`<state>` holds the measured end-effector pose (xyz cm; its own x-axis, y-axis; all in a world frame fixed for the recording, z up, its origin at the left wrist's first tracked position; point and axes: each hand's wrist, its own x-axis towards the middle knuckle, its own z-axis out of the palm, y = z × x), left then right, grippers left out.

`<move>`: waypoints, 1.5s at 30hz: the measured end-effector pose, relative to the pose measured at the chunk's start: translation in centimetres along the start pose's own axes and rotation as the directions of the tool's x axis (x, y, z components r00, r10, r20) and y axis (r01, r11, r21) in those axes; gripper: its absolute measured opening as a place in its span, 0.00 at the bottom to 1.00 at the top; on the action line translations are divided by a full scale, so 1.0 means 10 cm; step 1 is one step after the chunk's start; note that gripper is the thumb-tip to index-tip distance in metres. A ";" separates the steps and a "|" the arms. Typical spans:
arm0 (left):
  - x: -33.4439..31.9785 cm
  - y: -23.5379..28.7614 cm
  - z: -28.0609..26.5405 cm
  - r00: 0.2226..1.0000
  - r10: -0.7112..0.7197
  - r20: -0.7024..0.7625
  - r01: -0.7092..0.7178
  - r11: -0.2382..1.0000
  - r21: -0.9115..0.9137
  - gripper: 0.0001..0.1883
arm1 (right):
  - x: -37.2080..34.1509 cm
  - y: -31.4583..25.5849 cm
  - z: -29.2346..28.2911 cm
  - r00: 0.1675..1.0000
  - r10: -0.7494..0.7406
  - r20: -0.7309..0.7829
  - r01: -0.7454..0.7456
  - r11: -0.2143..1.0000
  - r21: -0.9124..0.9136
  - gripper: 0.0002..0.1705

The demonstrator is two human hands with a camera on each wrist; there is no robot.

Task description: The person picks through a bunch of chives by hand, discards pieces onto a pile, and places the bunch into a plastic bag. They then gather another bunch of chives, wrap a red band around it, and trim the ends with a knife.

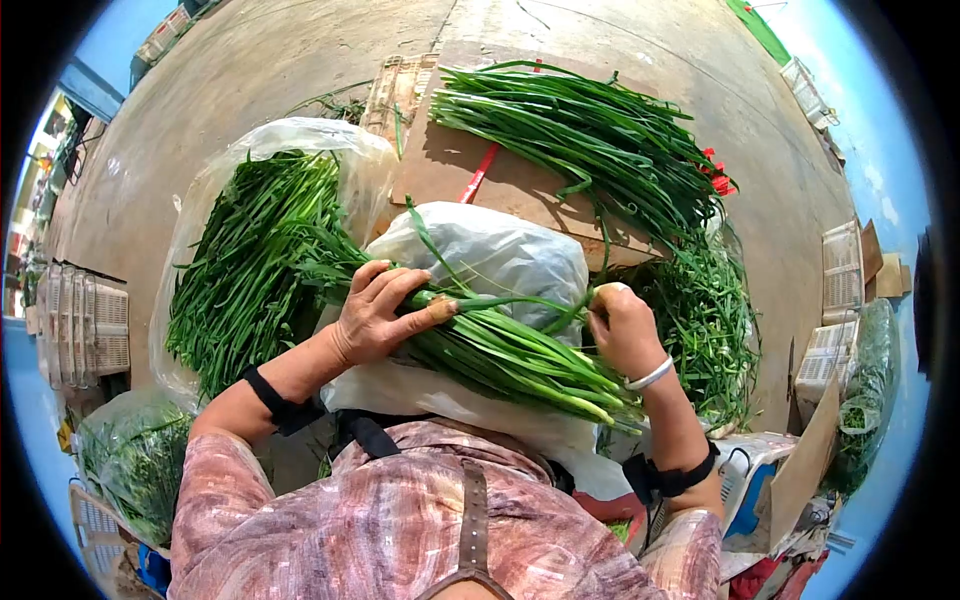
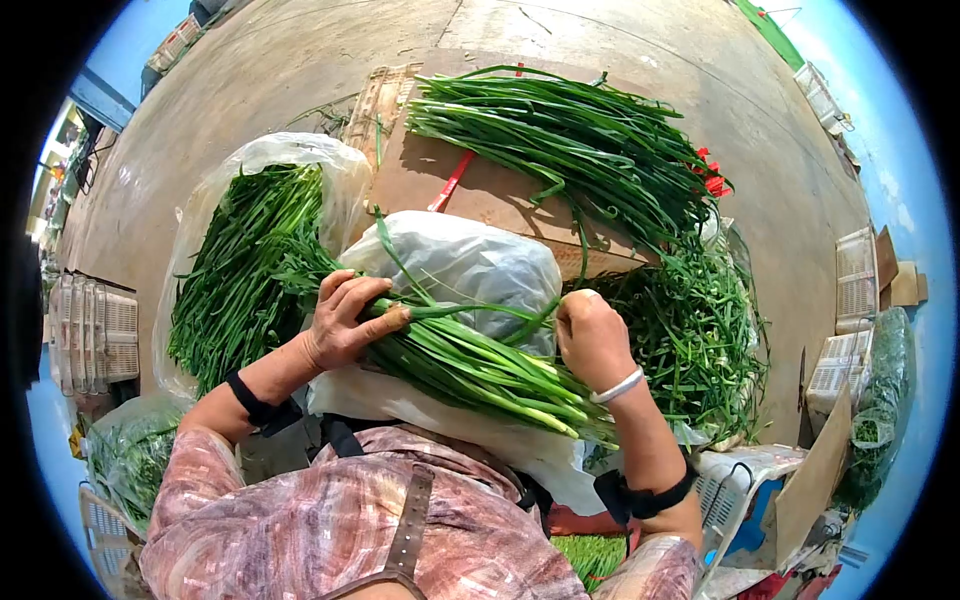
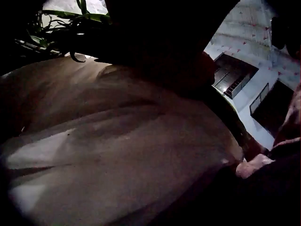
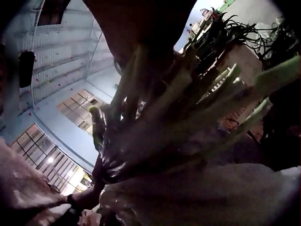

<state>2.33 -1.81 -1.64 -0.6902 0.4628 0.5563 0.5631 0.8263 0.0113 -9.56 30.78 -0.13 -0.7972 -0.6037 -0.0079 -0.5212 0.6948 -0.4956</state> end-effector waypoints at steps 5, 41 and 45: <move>0.09 0.04 -0.06 0.991 -0.064 0.117 0.065 0.998 -0.008 0.22 | -0.05 0.11 -0.10 0.979 0.176 -0.104 -0.107 0.875 0.472 0.04; 0.01 -0.01 0.02 0.990 0.142 -0.016 -0.142 0.989 -0.037 0.11 | 0.42 -0.47 -0.46 0.978 -0.210 0.016 0.204 0.964 0.168 0.10; -0.05 -0.01 0.02 0.989 0.145 -0.014 -0.145 0.989 -0.039 0.13 | 0.80 -0.98 0.08 0.938 -0.168 0.303 0.220 0.964 -0.147 0.13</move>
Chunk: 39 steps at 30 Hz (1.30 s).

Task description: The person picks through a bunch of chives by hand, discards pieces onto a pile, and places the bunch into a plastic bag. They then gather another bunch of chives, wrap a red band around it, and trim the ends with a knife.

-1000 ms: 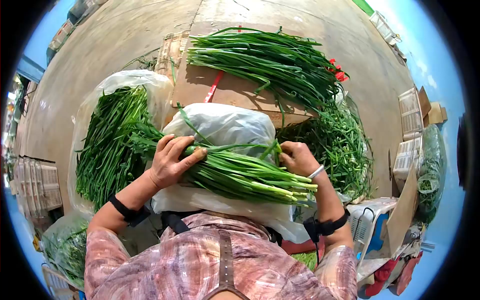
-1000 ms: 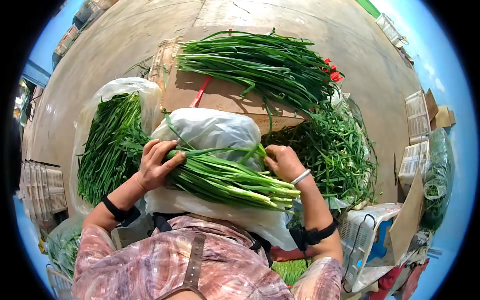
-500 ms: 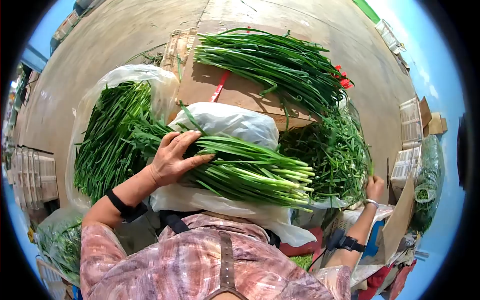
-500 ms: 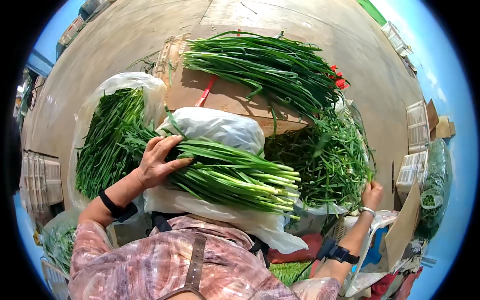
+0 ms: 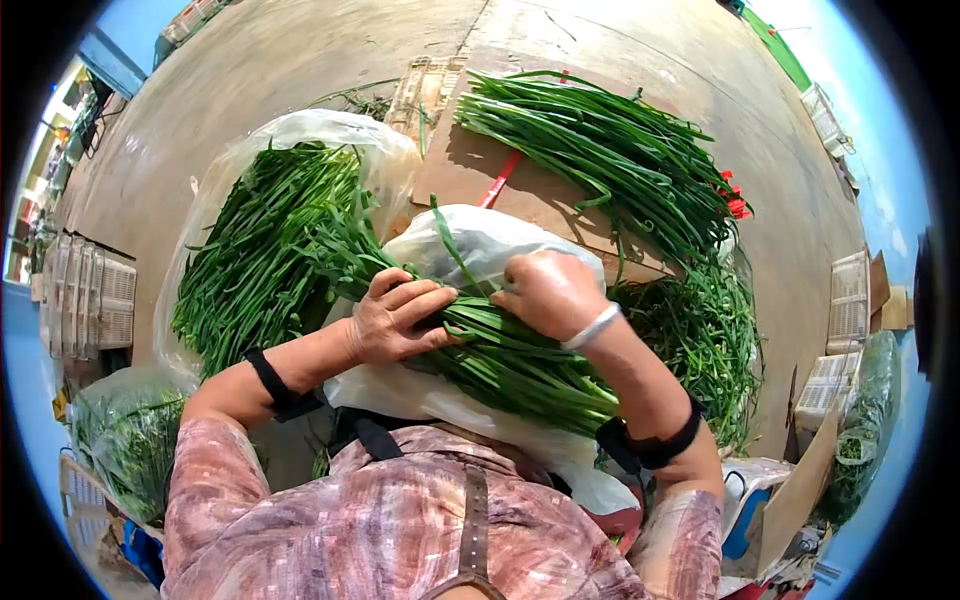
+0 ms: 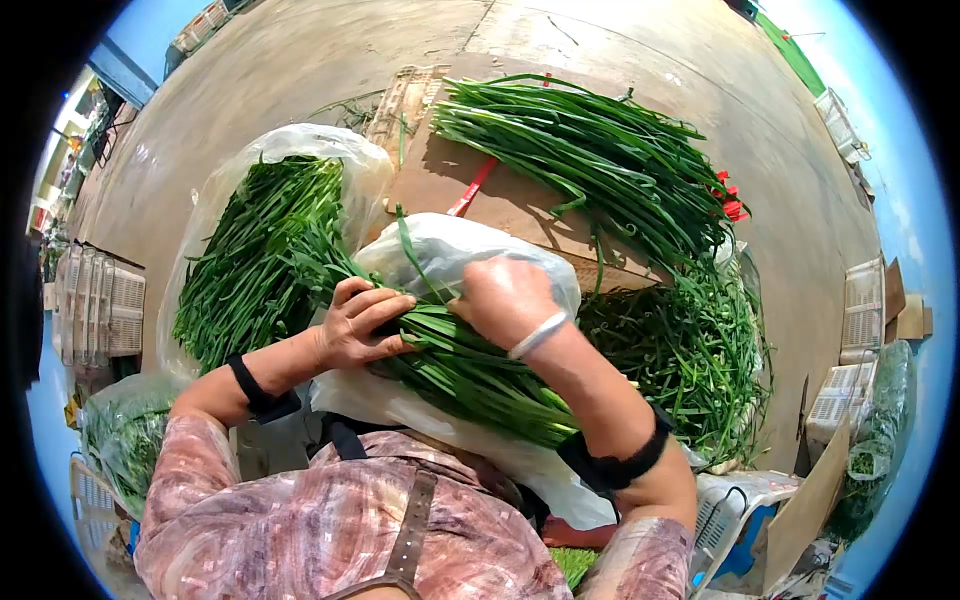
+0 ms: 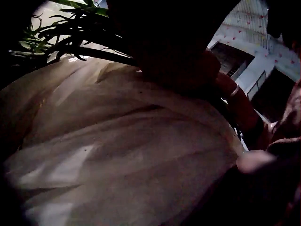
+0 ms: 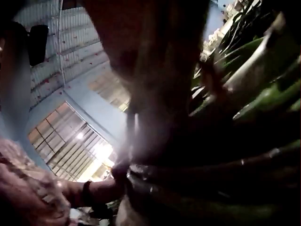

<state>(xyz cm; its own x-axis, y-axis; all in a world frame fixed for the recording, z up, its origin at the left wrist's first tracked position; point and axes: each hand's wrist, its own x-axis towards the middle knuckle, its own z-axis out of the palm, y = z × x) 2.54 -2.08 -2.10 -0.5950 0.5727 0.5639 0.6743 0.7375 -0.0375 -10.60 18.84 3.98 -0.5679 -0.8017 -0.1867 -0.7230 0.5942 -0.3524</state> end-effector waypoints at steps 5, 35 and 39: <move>-0.01 0.00 -0.08 0.999 -0.048 0.016 0.048 0.999 -0.003 0.15 | 0.00 0.30 0.07 0.974 -0.057 -0.219 0.145 0.902 0.408 0.09; 0.10 0.05 -0.13 0.958 -0.233 0.170 0.214 0.969 0.122 0.20 | -1.17 -0.02 0.15 0.939 0.126 -0.321 -0.034 0.961 0.275 0.06; 0.10 0.05 -0.13 0.950 -0.261 0.170 0.248 0.964 0.096 0.22 | -1.19 -0.09 0.05 0.748 -0.063 -0.661 0.203 0.970 0.137 0.08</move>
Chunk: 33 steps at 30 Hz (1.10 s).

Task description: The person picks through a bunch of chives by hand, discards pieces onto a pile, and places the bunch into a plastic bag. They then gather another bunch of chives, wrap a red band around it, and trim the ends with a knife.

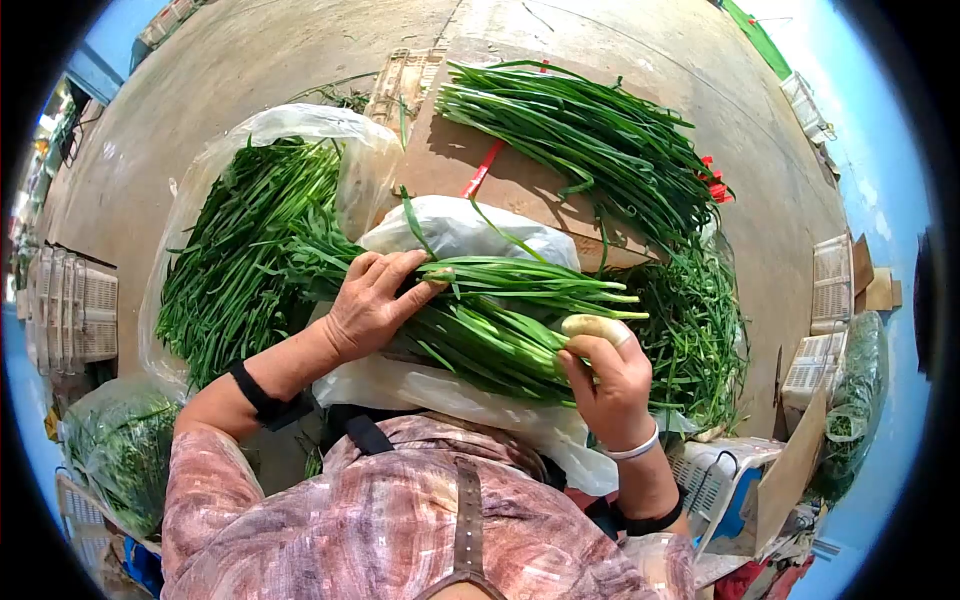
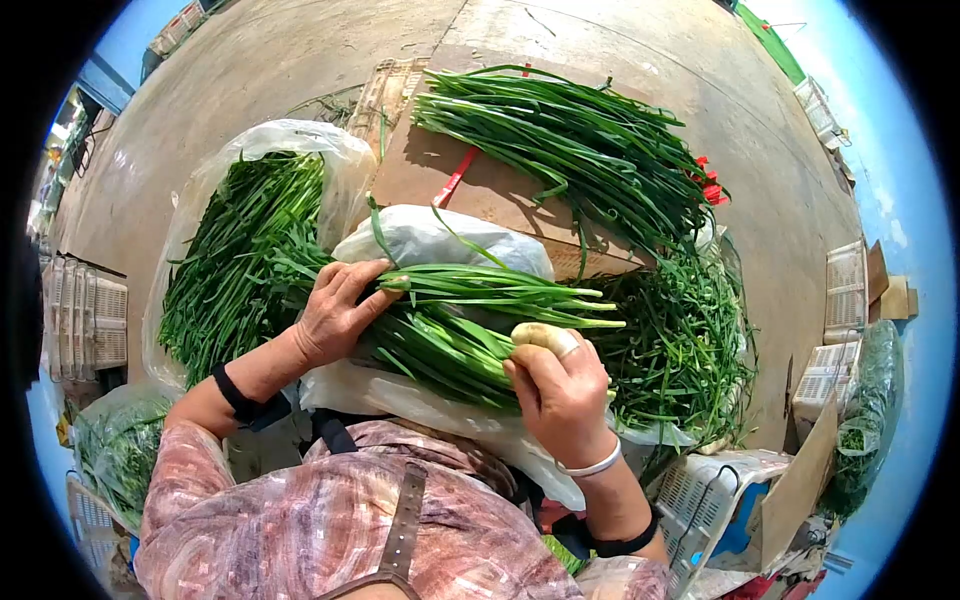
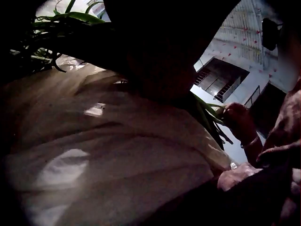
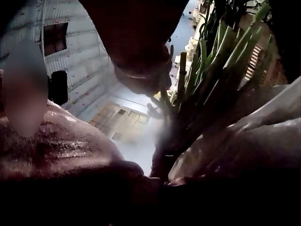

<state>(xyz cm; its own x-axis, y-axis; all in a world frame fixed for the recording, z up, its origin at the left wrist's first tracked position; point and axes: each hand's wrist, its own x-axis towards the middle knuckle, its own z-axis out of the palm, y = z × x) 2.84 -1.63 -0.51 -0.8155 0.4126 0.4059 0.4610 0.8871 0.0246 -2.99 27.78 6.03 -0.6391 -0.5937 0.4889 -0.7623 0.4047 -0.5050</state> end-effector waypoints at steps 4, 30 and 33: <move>0.00 0.00 0.02 1.000 -0.001 0.001 0.001 1.000 -0.022 0.22 | -0.16 0.13 0.04 0.849 0.497 0.179 -0.508 0.675 0.535 0.05; 0.42 0.04 -0.49 0.980 0.015 0.200 -0.034 0.995 0.093 0.27 | 0.49 -0.12 0.37 0.914 0.023 0.405 0.011 0.997 -0.080 0.71; 0.51 0.06 -0.63 0.986 0.030 0.166 -0.048 0.993 0.110 0.30 | 0.48 -0.32 0.84 0.902 0.129 0.412 -0.042 0.976 -0.214 0.71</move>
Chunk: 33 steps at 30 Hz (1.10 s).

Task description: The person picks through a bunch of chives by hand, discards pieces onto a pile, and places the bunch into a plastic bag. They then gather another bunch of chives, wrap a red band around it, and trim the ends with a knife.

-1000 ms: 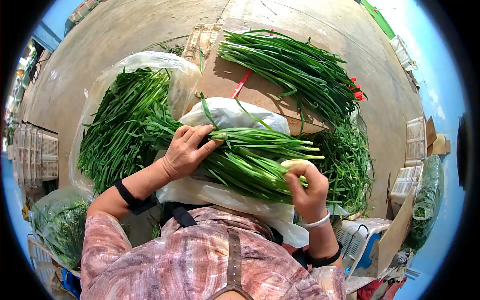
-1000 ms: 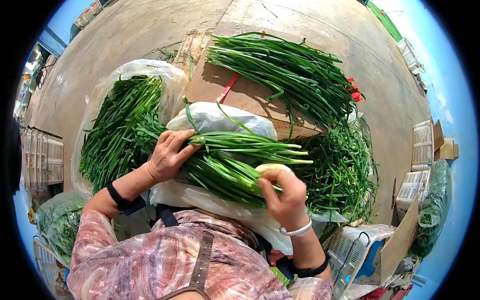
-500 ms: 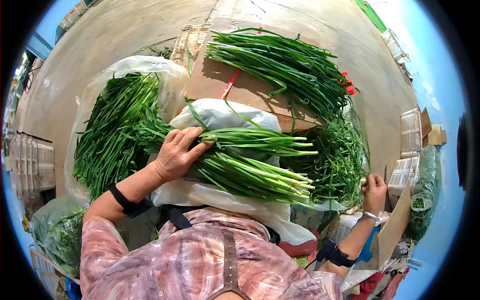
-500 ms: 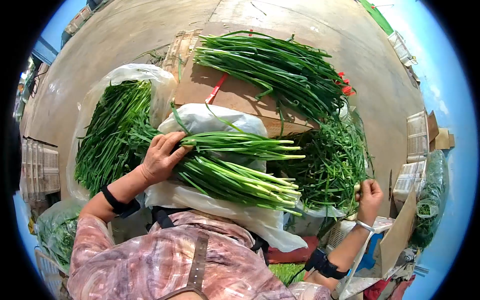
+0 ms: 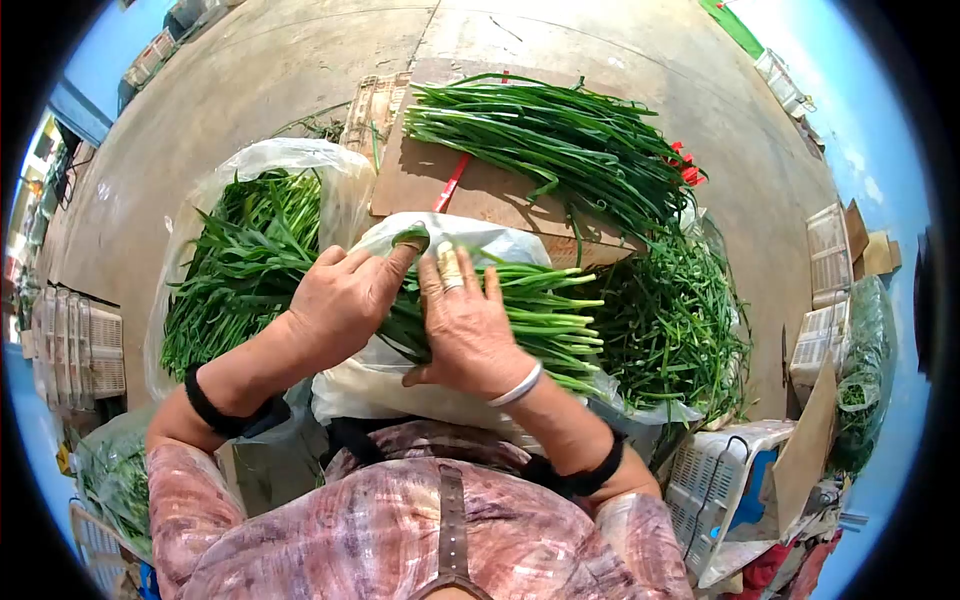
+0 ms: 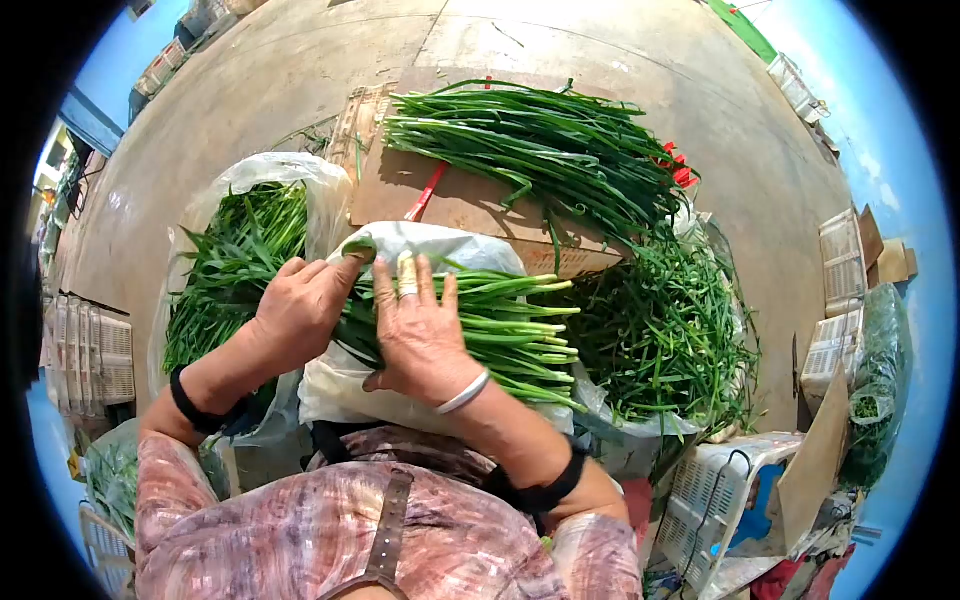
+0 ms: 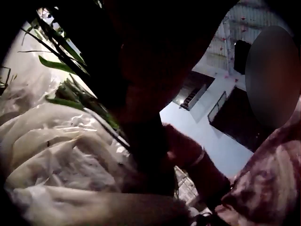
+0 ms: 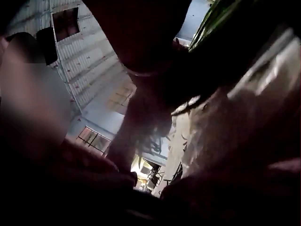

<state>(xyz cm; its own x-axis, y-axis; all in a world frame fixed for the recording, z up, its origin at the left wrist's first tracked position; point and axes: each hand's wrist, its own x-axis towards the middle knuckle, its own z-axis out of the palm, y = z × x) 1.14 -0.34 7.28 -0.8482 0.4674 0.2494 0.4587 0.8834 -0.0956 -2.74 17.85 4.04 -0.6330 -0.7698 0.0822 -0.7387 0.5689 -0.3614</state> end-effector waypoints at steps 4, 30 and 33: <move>0.20 0.03 -0.28 0.995 0.029 0.095 -0.031 0.999 0.026 0.33 | 0.06 0.03 0.10 0.991 0.062 -0.121 -0.056 0.997 0.052 0.57; 1.75 0.49 0.63 0.963 0.232 0.139 0.129 0.055 -0.990 0.39 | -1.19 2.15 -1.71 0.860 0.257 -0.441 0.499 -0.242 0.832 0.34; 1.95 0.61 0.64 0.962 0.205 0.180 0.223 -0.209 -0.952 0.41 | -1.24 2.16 -1.69 0.861 0.317 -0.399 0.466 -0.172 0.868 0.35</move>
<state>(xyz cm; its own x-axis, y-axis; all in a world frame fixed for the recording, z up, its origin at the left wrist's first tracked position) -14.35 14.35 5.35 -0.7694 0.6371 0.0464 -0.0327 -0.1118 0.9932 -14.71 44.57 10.89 -0.8713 -0.3665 0.3264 0.0332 -0.7076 -0.7059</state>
